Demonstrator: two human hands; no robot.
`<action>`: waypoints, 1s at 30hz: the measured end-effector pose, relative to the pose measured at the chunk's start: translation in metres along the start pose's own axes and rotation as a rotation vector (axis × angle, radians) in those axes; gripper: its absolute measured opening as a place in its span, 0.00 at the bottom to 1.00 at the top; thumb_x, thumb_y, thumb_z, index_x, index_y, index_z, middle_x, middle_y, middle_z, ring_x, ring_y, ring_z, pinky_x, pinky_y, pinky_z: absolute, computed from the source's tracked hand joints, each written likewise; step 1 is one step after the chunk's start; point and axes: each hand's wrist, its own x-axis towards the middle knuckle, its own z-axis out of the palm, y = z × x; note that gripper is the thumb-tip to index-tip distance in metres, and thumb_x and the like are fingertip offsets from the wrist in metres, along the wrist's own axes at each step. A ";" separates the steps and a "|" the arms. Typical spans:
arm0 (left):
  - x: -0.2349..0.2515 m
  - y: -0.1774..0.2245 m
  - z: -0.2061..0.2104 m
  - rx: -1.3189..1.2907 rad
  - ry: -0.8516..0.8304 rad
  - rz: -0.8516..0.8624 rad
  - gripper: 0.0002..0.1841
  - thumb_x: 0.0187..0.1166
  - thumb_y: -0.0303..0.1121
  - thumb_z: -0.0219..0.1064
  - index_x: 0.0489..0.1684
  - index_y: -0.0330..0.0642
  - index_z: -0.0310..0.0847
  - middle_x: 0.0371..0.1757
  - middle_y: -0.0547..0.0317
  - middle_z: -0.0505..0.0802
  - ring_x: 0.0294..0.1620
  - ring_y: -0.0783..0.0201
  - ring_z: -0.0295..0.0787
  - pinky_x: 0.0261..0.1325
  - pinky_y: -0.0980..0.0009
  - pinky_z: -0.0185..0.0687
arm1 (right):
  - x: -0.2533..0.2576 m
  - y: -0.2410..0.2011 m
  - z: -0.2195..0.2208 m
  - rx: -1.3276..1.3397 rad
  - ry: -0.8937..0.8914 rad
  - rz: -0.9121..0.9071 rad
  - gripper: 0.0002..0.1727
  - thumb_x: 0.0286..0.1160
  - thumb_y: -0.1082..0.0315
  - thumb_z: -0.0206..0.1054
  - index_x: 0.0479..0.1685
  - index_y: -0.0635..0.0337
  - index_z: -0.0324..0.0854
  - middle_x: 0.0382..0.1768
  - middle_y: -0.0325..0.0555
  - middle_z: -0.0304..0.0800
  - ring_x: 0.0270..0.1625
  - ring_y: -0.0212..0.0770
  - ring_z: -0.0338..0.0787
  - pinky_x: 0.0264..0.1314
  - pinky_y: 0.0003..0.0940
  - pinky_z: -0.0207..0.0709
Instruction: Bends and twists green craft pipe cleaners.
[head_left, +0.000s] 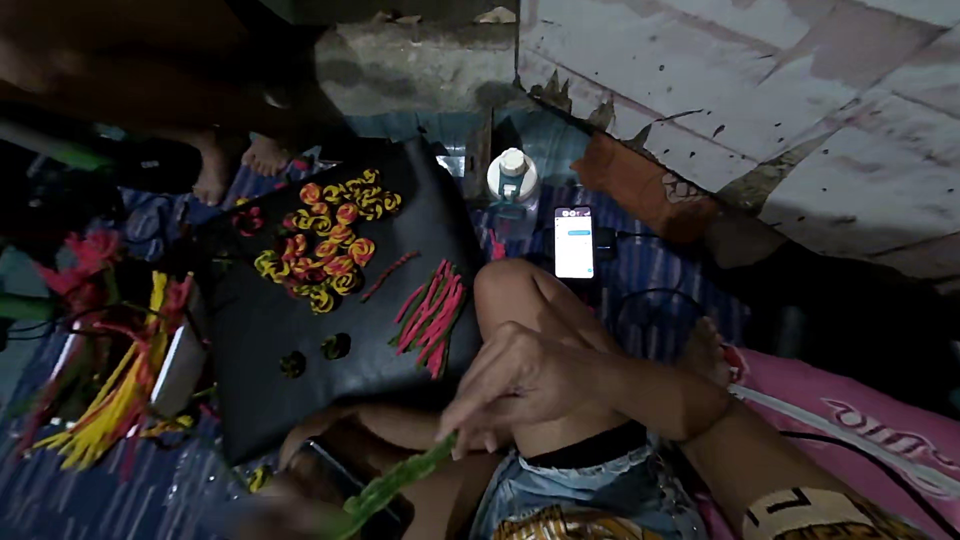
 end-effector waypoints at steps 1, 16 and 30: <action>-0.001 -0.004 0.002 -0.108 0.046 -0.041 0.09 0.85 0.44 0.64 0.46 0.60 0.91 0.41 0.78 0.94 0.47 0.79 0.89 0.61 0.80 0.80 | 0.001 0.001 0.001 0.009 -0.012 -0.083 0.09 0.79 0.77 0.66 0.42 0.77 0.91 0.32 0.56 0.95 0.29 0.29 0.92 0.39 0.20 0.85; -0.006 -0.019 0.014 -0.045 0.466 -0.336 0.12 0.87 0.48 0.59 0.38 0.71 0.89 0.32 0.84 0.93 0.36 0.85 0.88 0.45 0.85 0.82 | -0.005 0.011 0.015 -0.999 0.259 -0.102 0.13 0.82 0.62 0.68 0.35 0.60 0.93 0.22 0.43 0.92 0.23 0.35 0.87 0.32 0.27 0.78; -0.019 -0.062 0.076 -0.028 0.443 -0.527 0.15 0.87 0.24 0.54 0.62 0.31 0.83 0.54 0.60 0.97 0.56 0.70 0.93 0.63 0.72 0.86 | -0.018 0.027 0.015 -0.357 0.314 0.392 0.09 0.73 0.66 0.74 0.36 0.65 0.92 0.31 0.33 0.93 0.31 0.14 0.85 0.37 0.10 0.81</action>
